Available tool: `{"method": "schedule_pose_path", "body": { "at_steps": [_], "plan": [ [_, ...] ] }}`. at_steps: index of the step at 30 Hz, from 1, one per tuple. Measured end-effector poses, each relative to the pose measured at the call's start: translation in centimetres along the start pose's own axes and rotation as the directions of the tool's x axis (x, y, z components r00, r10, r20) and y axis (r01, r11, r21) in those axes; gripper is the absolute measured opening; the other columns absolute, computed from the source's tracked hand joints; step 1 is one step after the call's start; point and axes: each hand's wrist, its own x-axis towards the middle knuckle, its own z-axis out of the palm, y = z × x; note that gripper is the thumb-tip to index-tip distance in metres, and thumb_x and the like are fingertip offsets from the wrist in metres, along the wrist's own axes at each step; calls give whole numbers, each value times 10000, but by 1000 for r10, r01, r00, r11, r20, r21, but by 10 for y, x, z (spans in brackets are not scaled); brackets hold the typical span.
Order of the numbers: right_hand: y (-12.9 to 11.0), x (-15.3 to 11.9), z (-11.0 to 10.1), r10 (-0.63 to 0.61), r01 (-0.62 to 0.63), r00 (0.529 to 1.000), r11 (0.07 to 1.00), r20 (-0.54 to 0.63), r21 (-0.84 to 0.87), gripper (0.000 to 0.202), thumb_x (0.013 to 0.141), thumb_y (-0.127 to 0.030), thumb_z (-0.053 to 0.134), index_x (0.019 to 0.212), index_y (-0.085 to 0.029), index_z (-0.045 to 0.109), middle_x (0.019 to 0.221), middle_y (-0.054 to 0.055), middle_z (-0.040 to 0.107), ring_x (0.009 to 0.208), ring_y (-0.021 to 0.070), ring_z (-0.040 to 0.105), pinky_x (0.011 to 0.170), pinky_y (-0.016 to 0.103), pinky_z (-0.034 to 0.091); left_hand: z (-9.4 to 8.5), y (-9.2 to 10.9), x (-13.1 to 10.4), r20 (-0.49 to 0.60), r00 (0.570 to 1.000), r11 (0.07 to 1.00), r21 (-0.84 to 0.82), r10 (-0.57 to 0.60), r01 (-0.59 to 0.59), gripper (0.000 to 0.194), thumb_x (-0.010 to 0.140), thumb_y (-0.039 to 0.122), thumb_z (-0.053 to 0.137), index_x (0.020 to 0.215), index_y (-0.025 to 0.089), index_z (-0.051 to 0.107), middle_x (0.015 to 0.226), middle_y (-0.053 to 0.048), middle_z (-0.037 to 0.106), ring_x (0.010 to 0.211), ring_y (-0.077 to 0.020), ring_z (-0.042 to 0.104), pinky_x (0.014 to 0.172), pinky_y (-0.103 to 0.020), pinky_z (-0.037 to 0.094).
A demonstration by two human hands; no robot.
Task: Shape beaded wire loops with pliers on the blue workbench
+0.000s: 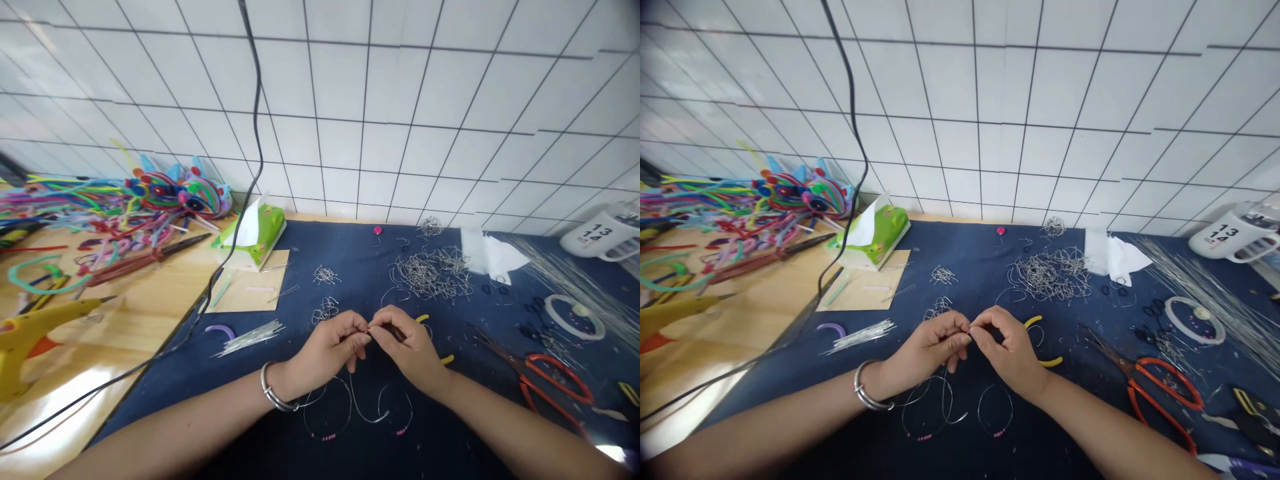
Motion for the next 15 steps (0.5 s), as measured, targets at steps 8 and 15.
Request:
{"method": "schedule_pose_path", "body": {
  "at_steps": [8, 15],
  "plan": [
    [-3, 0, -1, -60, 54, 996, 994, -59, -97, 102, 858, -223, 448, 785, -193, 514, 787, 8, 514, 737, 128, 493, 693, 267, 398, 1, 7, -2, 48, 994, 982, -157, -94, 101, 198, 829, 339, 508, 867, 145, 514, 667, -3, 587, 469, -58, 531, 435, -162, 334],
    [-1, -2, 1, -94, 80, 984, 992, -154, -93, 91, 856, -225, 444, 799, -197, 509, 803, 10, 506, 750, 133, 497, 714, 278, 406, 6, 10, -6, 57, 983, 914, -362, -174, 183, 177, 795, 291, 554, 885, 143, 520, 677, -5, 588, 456, -49, 518, 422, -157, 324]
  ]
}}
